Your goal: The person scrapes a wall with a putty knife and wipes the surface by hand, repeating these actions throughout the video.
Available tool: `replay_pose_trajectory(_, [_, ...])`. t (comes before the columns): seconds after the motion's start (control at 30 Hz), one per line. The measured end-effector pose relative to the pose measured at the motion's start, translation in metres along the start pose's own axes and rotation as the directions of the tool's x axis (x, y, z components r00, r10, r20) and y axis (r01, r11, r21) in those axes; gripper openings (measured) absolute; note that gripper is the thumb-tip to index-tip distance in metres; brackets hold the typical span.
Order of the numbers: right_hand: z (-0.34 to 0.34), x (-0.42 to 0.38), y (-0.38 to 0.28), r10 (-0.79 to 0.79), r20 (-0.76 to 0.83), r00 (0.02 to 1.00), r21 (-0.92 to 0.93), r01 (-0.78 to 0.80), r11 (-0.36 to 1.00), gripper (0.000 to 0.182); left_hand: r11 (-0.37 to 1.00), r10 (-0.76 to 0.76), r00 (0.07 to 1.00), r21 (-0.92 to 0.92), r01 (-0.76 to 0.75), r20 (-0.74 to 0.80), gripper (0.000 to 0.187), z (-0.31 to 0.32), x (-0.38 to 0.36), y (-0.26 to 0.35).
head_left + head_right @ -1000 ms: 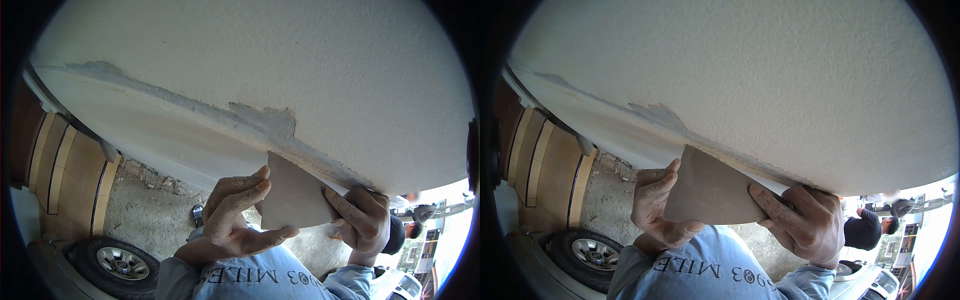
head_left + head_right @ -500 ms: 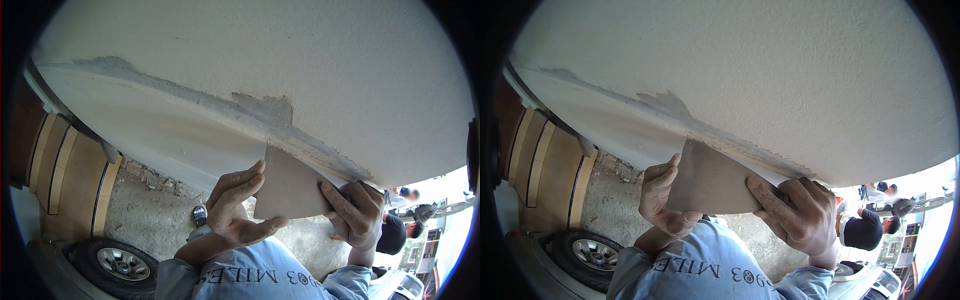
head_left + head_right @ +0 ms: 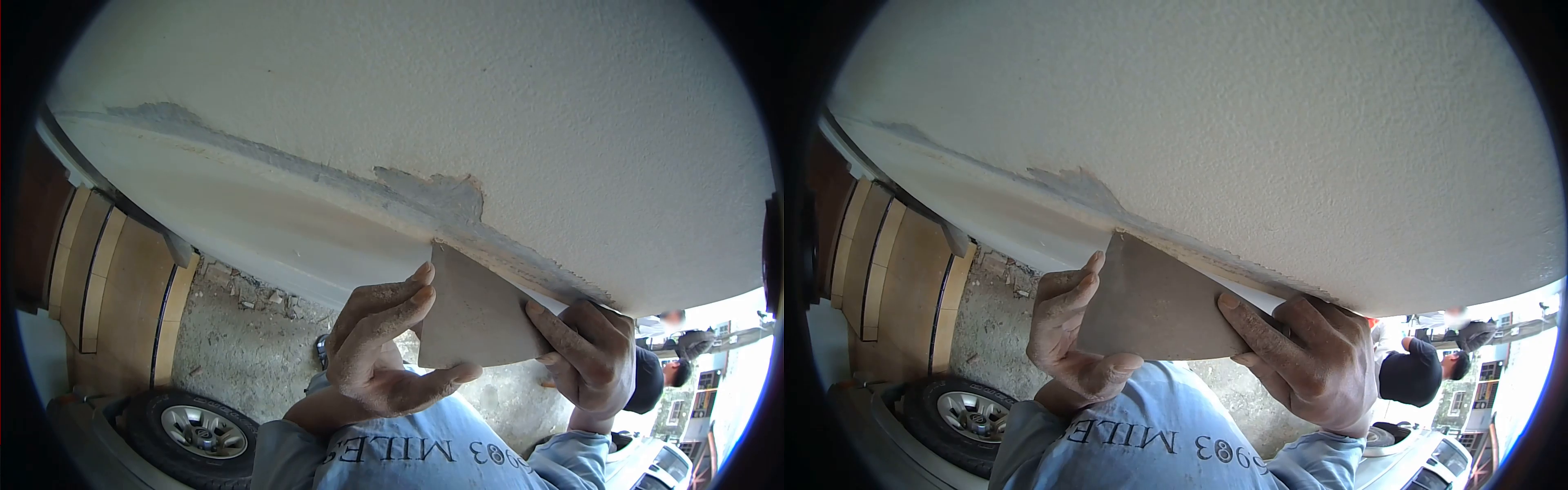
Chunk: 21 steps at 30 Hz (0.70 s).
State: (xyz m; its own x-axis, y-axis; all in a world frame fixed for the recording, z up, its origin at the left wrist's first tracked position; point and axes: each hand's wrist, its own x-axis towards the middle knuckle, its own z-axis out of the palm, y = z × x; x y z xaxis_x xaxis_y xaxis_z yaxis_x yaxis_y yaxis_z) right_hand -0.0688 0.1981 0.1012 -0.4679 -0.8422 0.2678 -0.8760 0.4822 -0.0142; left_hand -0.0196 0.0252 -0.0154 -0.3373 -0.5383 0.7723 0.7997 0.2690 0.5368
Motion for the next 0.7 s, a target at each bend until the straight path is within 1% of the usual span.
replay_pose_trajectory(0.13, [0.0,0.001,-0.006,0.028,-0.008,1.0,-0.057,-0.028,0.998,0.041,0.999,-0.044,0.999,-0.031,0.045,0.013,0.056,-0.002,-0.004,-0.002])
replay_pose_trajectory(0.23, [0.006,-0.001,-0.007,0.027,-0.038,0.999,-0.112,-0.031,0.993,0.042,0.988,-0.118,0.992,-0.109,0.112,-0.054,0.055,0.002,-0.01,-0.004])
replay_pose_trajectory(0.33, [0.013,-0.005,-0.001,-0.028,-0.097,0.995,-0.09,0.019,0.996,0.042,0.993,-0.088,0.995,-0.08,0.084,-0.048,0.056,0.001,-0.013,-0.007])
replay_pose_trajectory(0.43, [0.011,-0.01,0.0,-0.034,-0.091,0.995,-0.029,0.031,0.999,0.04,1.0,-0.03,0.999,-0.001,0.03,0.016,0.057,-0.003,-0.017,-0.002])
replay_pose_trajectory(0.53, [0.013,-0.012,0.002,-0.035,-0.098,0.995,-0.035,0.031,0.999,0.039,0.998,-0.052,0.999,-0.021,0.053,0.006,0.057,0.001,-0.02,-0.002])
replay_pose_trajectory(0.63, [0.009,-0.012,-0.001,-0.018,-0.064,0.998,-0.015,0.017,1.0,0.039,0.995,-0.083,0.997,-0.051,0.083,0.003,0.057,0.001,-0.021,0.001])
replay_pose_trajectory(0.7, [0.006,-0.014,0.0,-0.036,-0.063,0.997,0.015,0.037,0.999,0.04,0.998,-0.025,1.0,-0.059,0.026,0.017,0.058,-0.001,-0.021,0.004])
